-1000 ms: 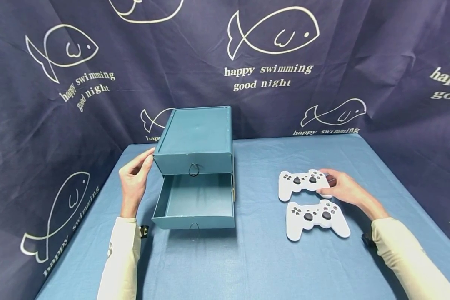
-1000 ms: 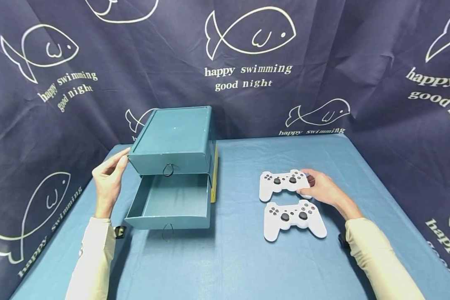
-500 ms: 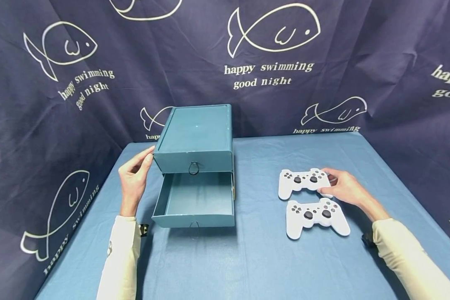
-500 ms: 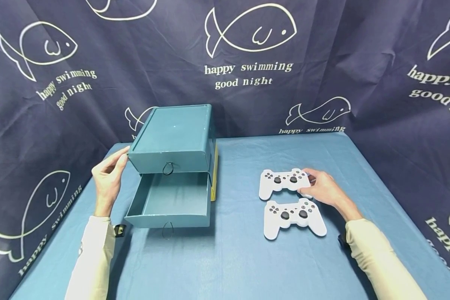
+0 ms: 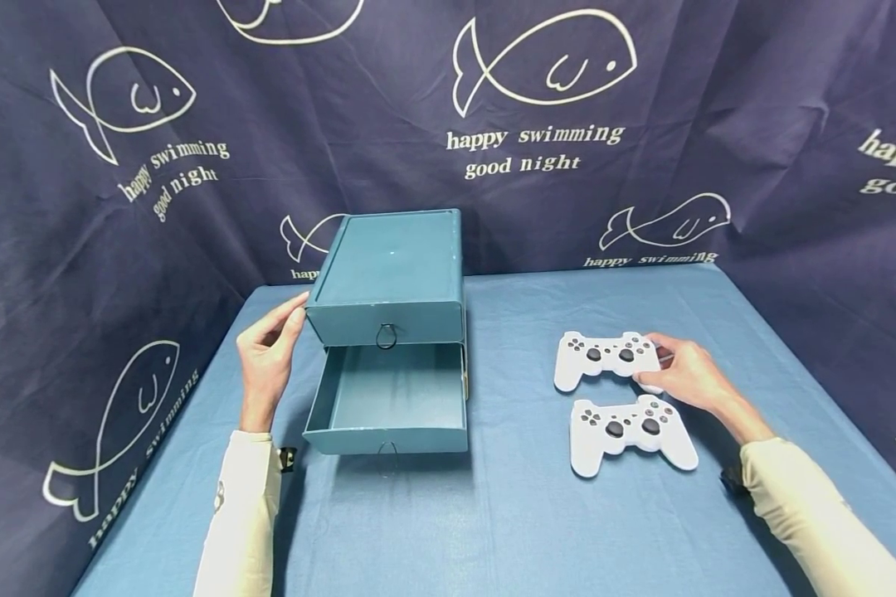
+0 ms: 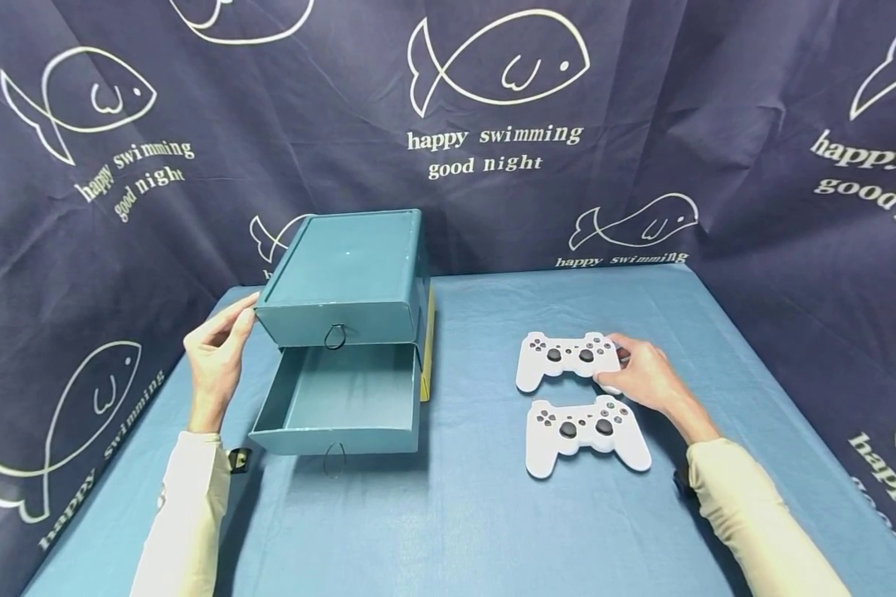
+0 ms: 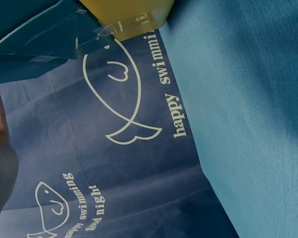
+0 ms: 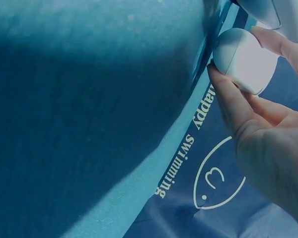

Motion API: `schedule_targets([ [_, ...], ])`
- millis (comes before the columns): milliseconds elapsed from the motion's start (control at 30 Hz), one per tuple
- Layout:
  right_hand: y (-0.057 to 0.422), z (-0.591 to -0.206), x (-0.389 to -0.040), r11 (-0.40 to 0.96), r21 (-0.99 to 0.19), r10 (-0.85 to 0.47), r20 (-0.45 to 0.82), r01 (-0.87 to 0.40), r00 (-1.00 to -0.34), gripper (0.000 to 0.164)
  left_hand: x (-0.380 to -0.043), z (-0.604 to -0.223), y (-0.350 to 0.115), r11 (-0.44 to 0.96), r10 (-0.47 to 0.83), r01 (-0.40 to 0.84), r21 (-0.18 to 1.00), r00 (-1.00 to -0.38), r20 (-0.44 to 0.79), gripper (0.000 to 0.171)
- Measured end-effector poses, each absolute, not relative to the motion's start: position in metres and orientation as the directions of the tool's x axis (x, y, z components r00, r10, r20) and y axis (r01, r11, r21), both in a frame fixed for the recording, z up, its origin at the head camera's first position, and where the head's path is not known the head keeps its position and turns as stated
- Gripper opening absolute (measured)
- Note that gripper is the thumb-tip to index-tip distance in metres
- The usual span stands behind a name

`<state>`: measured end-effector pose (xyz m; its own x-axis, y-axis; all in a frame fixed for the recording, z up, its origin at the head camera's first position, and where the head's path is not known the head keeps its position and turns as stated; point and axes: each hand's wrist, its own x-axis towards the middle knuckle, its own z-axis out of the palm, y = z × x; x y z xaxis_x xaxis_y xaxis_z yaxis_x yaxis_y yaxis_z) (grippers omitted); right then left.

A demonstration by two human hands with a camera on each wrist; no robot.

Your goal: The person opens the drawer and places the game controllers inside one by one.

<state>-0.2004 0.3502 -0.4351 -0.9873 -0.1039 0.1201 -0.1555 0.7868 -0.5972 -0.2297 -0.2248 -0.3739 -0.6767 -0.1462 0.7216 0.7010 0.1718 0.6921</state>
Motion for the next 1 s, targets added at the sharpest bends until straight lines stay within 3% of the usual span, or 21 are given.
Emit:
schedule_targets([
  [1000, 0.335, -0.408, -0.18, 0.757, -0.629, -0.067, 0.195, -0.177, -0.978, 0.066, -0.231, -0.375, -0.225, 0.153, -0.145, 0.712, 0.685, -0.67, 0.728, 0.024],
])
